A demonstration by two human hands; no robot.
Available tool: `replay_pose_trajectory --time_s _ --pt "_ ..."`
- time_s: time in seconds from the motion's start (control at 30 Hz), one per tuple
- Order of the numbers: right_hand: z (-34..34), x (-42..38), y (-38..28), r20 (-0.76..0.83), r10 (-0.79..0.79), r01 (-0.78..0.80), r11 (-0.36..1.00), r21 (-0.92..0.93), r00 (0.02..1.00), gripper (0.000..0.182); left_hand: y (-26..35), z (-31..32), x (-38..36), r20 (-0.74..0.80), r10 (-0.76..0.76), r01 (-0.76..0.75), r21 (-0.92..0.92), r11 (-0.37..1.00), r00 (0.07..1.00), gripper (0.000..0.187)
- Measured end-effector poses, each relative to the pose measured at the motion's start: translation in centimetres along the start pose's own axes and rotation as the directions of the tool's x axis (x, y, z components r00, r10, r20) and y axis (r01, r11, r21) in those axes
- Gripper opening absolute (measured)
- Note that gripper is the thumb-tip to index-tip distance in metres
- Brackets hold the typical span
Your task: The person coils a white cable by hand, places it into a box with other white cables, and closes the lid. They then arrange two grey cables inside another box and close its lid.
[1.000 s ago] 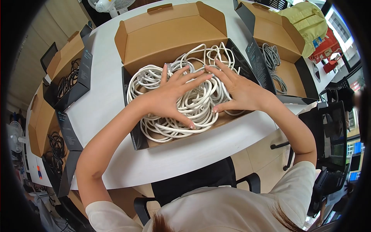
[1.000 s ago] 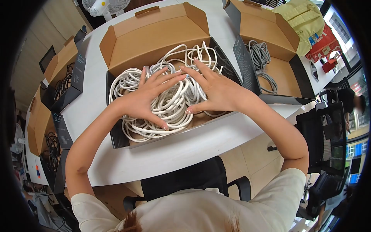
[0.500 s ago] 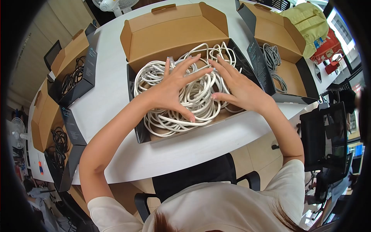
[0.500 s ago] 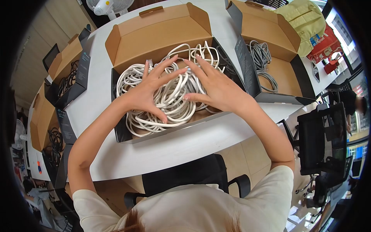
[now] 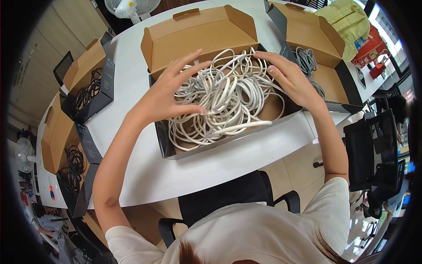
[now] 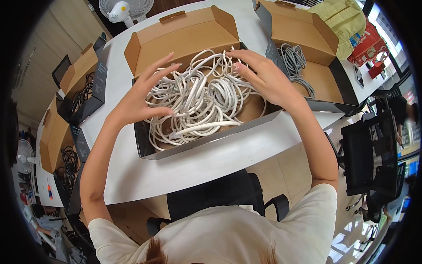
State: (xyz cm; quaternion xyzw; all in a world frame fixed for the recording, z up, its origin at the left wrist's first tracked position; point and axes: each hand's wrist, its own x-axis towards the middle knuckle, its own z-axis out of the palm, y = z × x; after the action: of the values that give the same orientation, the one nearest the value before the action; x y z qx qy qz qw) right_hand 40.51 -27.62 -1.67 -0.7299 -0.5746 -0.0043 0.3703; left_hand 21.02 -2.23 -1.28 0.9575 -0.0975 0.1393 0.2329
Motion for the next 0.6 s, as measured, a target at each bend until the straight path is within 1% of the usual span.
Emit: replay_pose_trajectory --time_s 0.03,0.13,0.23,0.33,0.43,0.53,0.57,0.6 --pt "-0.2 -0.2 -0.1 0.001 0.004 -0.004 1.0 0.009 1.0 0.043 0.2 -0.2 -0.4 -0.015 -0.01 0.01 0.005 1.0 1.0 0.078" --pt "-0.1 -1.5 -0.8 -0.087 -0.09 0.089 0.996 -0.024 0.992 0.04 1.9 -0.2 -1.4 -0.118 -0.041 0.023 -0.148 0.989 0.992 0.057" --pt "-0.7 -3.1 -3.1 -0.138 -0.228 0.218 0.973 -0.081 0.964 0.036 6.0 -0.5 -1.9 -0.108 0.141 -0.133 0.077 0.988 0.984 0.053" --pt "-0.9 -5.4 -5.1 -0.081 -0.208 0.2 0.975 -0.095 0.975 0.029 9.5 0.3 -2.1 -0.146 0.217 -0.203 0.107 0.973 0.965 0.045" --pt "0.9 -7.0 -5.7 -0.098 -0.225 0.223 0.974 -0.03 0.969 0.025 9.4 1.8 -2.4 -0.146 0.319 -0.282 0.228 0.932 0.936 0.036" --pt "2.2 -7.4 -5.7 -0.165 -0.156 0.155 0.988 -0.018 0.974 0.03 8.5 2.9 -2.0 -0.186 0.251 -0.231 0.122 0.965 0.95 0.024" --pt "2.6 -7.2 -5.7 -0.167 -0.168 0.165 0.986 -0.032 0.972 0.027 7.9 3.2 -2.0 -0.173 0.237 -0.214 0.143 0.966 0.956 0.018" --pt "3.0 -7.1 -5.6 -0.137 -0.201 0.198 0.98 -0.036 0.97 0.026 7.2 3.2 -2.1 -0.104 0.238 -0.223 0.135 0.965 0.966 0.014"
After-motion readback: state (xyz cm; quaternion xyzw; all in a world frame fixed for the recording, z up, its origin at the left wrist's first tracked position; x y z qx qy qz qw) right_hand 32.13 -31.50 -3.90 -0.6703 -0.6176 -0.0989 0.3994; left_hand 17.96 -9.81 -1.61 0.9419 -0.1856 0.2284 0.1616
